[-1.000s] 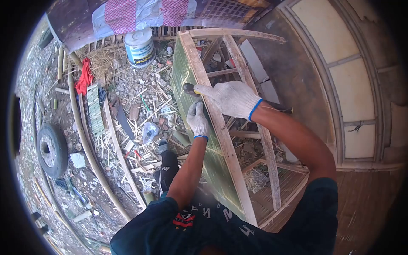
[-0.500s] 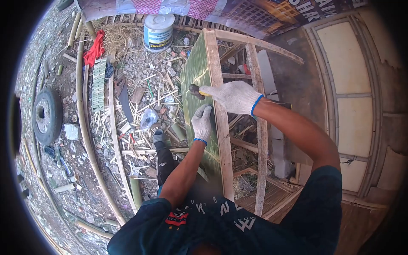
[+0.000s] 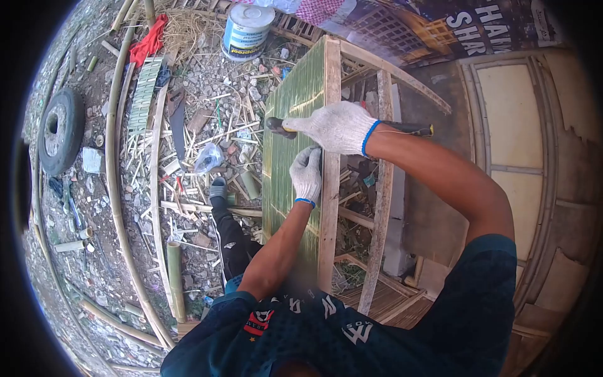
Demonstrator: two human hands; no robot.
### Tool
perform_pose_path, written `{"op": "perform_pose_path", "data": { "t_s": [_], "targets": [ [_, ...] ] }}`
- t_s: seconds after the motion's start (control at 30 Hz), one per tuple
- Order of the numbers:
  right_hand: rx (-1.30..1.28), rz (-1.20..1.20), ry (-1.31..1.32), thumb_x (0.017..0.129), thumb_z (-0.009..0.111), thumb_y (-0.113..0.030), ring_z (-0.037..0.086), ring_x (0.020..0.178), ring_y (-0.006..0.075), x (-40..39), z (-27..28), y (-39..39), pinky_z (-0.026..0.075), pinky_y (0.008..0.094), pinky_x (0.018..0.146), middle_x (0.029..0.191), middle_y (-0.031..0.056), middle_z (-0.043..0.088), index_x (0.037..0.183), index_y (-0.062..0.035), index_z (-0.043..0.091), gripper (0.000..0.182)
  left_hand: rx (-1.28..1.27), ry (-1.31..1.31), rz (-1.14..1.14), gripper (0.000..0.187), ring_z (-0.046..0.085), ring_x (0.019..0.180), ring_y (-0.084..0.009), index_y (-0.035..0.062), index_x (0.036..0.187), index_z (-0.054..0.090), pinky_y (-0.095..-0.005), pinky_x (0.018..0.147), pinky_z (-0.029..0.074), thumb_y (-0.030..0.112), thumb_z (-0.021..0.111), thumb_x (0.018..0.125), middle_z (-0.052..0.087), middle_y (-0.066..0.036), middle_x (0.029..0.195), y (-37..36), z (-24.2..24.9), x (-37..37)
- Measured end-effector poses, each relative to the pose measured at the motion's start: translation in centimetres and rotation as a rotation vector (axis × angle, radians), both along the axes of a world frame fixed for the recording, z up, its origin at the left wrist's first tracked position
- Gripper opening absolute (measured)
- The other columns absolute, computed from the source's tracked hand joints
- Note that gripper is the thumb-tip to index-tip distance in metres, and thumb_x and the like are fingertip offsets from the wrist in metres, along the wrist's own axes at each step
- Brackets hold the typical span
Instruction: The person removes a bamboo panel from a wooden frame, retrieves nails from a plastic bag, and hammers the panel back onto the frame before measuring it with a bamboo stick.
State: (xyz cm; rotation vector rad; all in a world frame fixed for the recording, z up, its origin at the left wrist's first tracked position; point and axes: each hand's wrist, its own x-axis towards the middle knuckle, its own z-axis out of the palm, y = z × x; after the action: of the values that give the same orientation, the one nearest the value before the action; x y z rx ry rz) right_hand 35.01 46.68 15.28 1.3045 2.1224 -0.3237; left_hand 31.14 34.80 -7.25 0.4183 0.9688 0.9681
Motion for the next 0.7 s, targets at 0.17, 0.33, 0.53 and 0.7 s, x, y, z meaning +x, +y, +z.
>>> {"op": "perform_pose_path", "data": {
  "t_s": [0.17,0.33,0.53,0.7],
  "targets": [
    [-0.105,-0.002,-0.112,0.094,0.056,-0.008,0.071,0.07,0.0347,1.4,0.0,-0.2,0.055,0.0464,0.059,0.079,0.019,0.068,0.147,-0.0229,0.053,0.056,0.055,0.095,0.017,0.025,0.067,0.092,-0.0159,-0.0066,0.109,0.072,-0.0313,0.087,0.052,0.016,0.068,0.098,0.074,-0.01,0.101,0.2,0.5,0.1],
    [0.1,0.06,0.091,0.09,0.059,-0.005,0.067,0.062,0.0299,2.1,0.0,-1.0,0.053,0.0413,0.052,0.072,0.0145,0.063,0.151,-0.0247,0.049,0.065,0.061,0.134,0.059,0.024,0.068,0.097,-0.0249,-0.0056,0.106,0.073,-0.0361,0.093,0.052,0.016,0.069,0.097,0.072,-0.015,0.104,-0.1,0.7,0.2],
    [-0.033,0.092,0.008,0.089,0.061,-0.005,0.064,0.057,0.0261,3.0,-0.6,-1.2,0.053,0.0389,0.049,0.07,0.0104,0.061,0.154,-0.0254,0.046,0.07,0.082,0.179,-0.027,0.026,0.067,0.093,-0.0155,-0.0075,0.109,0.071,-0.0314,0.088,0.052,0.016,0.068,0.099,0.073,-0.009,0.101,-0.1,0.5,0.5],
    [0.078,0.097,0.073,0.09,0.06,-0.007,0.066,0.059,0.0273,1.6,0.5,-0.8,0.055,0.0398,0.051,0.073,0.0118,0.064,0.152,-0.0245,0.048,0.066,0.136,0.23,0.04,0.024,0.067,0.092,-0.019,-0.0054,0.106,0.072,-0.0343,0.086,0.052,0.017,0.068,0.099,0.072,-0.013,0.1,0.5,2.0,0.4]
  ]
}}
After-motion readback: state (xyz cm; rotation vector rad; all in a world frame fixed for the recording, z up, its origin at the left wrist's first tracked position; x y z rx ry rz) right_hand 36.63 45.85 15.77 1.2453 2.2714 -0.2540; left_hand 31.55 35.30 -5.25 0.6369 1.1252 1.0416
